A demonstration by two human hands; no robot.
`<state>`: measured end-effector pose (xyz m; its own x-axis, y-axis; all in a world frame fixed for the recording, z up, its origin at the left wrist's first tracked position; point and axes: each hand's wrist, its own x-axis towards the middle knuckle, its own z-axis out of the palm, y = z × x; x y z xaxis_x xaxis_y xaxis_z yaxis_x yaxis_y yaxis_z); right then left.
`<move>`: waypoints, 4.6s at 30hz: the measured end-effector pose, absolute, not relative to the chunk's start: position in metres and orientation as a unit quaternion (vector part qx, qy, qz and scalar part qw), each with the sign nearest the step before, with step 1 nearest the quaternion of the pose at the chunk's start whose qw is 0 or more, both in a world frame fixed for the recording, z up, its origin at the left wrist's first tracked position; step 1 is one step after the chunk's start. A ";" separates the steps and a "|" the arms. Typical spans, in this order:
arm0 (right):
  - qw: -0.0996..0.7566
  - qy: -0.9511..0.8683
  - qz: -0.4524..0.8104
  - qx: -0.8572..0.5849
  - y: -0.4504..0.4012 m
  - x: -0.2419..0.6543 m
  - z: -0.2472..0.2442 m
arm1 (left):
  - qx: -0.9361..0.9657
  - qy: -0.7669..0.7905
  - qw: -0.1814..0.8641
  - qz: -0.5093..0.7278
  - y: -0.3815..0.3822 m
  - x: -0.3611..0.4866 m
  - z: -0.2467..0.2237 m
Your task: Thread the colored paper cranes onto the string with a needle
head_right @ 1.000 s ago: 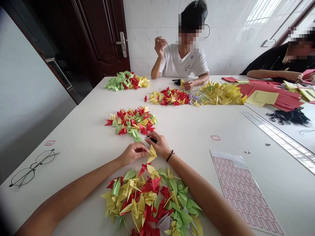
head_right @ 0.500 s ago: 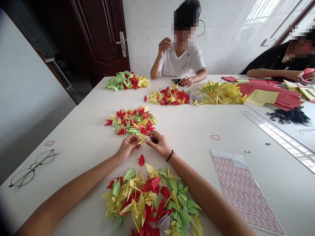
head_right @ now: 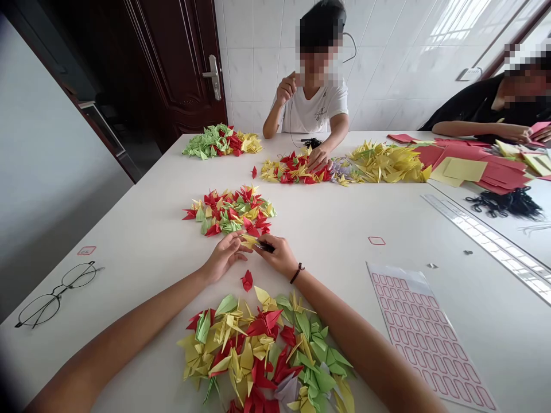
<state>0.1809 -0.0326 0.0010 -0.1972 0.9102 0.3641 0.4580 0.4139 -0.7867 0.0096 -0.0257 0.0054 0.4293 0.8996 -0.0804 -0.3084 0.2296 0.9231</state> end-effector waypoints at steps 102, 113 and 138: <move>0.338 -0.778 0.256 -0.463 -0.034 0.181 -0.001 | 0.724 0.439 0.324 0.422 -0.024 0.003 -0.004; 0.316 -0.788 0.219 -0.480 -0.035 0.180 -0.002 | 0.787 0.418 0.211 0.402 -0.023 0.002 -0.012; 0.320 -0.796 0.191 -0.478 -0.034 0.180 -0.001 | 0.796 0.431 0.180 0.385 -0.025 0.003 -0.008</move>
